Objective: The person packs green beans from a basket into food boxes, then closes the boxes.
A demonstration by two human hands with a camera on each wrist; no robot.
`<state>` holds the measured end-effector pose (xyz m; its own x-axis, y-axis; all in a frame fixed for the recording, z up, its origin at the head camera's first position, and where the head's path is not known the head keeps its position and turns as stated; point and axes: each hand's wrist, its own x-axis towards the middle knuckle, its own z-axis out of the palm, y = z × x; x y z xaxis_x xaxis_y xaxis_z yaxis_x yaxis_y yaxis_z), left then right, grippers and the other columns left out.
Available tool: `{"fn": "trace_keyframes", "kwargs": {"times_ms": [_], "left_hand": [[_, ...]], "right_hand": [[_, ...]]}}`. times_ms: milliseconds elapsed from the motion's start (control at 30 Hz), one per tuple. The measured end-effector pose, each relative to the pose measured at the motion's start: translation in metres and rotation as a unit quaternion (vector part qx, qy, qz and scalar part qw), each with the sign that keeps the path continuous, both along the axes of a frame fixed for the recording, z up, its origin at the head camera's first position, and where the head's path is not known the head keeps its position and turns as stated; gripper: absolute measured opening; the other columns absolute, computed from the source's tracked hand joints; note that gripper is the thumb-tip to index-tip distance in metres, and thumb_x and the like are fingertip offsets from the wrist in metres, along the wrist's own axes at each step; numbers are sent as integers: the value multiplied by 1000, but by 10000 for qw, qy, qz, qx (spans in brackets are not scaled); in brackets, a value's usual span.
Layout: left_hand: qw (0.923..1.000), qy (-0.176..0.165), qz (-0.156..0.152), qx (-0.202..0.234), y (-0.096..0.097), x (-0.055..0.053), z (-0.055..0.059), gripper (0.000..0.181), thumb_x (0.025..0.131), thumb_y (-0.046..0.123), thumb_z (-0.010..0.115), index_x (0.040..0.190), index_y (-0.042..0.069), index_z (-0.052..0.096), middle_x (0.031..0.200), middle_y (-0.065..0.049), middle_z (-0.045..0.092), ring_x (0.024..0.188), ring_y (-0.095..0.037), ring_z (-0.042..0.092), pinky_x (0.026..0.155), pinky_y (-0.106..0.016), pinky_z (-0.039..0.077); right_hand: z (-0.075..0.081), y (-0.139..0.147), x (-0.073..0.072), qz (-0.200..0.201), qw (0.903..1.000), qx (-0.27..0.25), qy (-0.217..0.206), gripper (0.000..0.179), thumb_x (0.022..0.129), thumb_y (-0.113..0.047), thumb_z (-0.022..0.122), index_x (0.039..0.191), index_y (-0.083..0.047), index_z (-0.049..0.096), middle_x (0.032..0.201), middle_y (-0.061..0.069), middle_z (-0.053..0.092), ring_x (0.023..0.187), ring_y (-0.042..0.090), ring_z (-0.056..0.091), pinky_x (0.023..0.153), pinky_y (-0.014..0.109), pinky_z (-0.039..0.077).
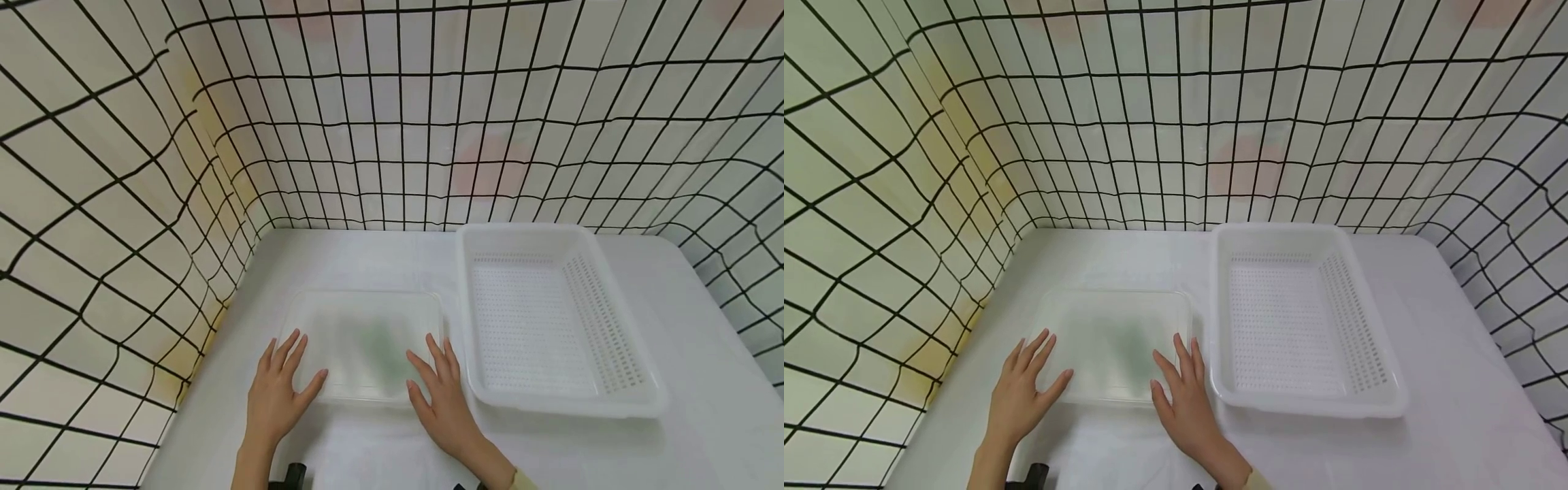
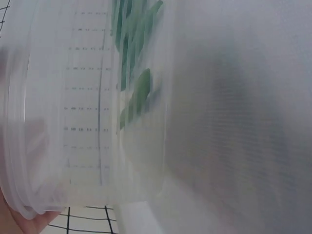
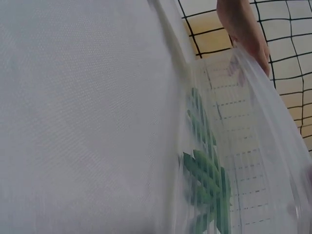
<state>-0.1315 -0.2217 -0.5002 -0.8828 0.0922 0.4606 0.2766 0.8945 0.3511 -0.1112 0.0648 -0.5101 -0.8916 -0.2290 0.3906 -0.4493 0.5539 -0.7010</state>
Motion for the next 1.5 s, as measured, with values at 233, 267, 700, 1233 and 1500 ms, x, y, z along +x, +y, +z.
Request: {"fn": "trace_keyframes", "kwargs": {"times_ms": [233,267,700,1233,1500], "left_hand": [[10000,-52,51,42,-2,-1,-2,66,80,43,72,135,11,55,143,-3,45,125,-44,38,66,-62,48],[9999,-42,57,130,-2,-1,-3,65,80,41,72,135,12,55,142,-3,45,124,-43,39,66,-62,48],[9799,-293,142,1969,-2,6,-10,44,98,12,51,140,0,44,148,-3,38,129,-31,36,99,-55,31],[9581,-67,399,2835,-12,4,-8,37,100,0,39,137,-7,45,135,-23,48,125,-39,42,96,-7,26],[9378,-964,733,3253,-12,1,-4,39,103,12,39,141,3,45,140,-20,44,131,-35,36,102,-51,31]], "right_hand": [[-3,3,1,51,9997,-121,186,41,98,-11,50,139,-8,48,154,17,18,138,46,5,95,71,22],[-3,3,1,45,9996,-132,248,41,98,-9,50,139,-7,48,154,18,18,138,46,8,96,70,23],[-7,2,9,-154,9964,-717,-419,51,102,-8,40,149,-1,24,156,18,2,140,35,14,99,57,32],[-9,2,3,-350,9953,-891,173,53,98,2,40,147,5,23,153,21,15,137,35,22,106,15,13],[-4,4,0,-333,9949,-857,-422,51,102,-5,37,149,1,20,156,14,9,140,30,16,107,47,22]]}}
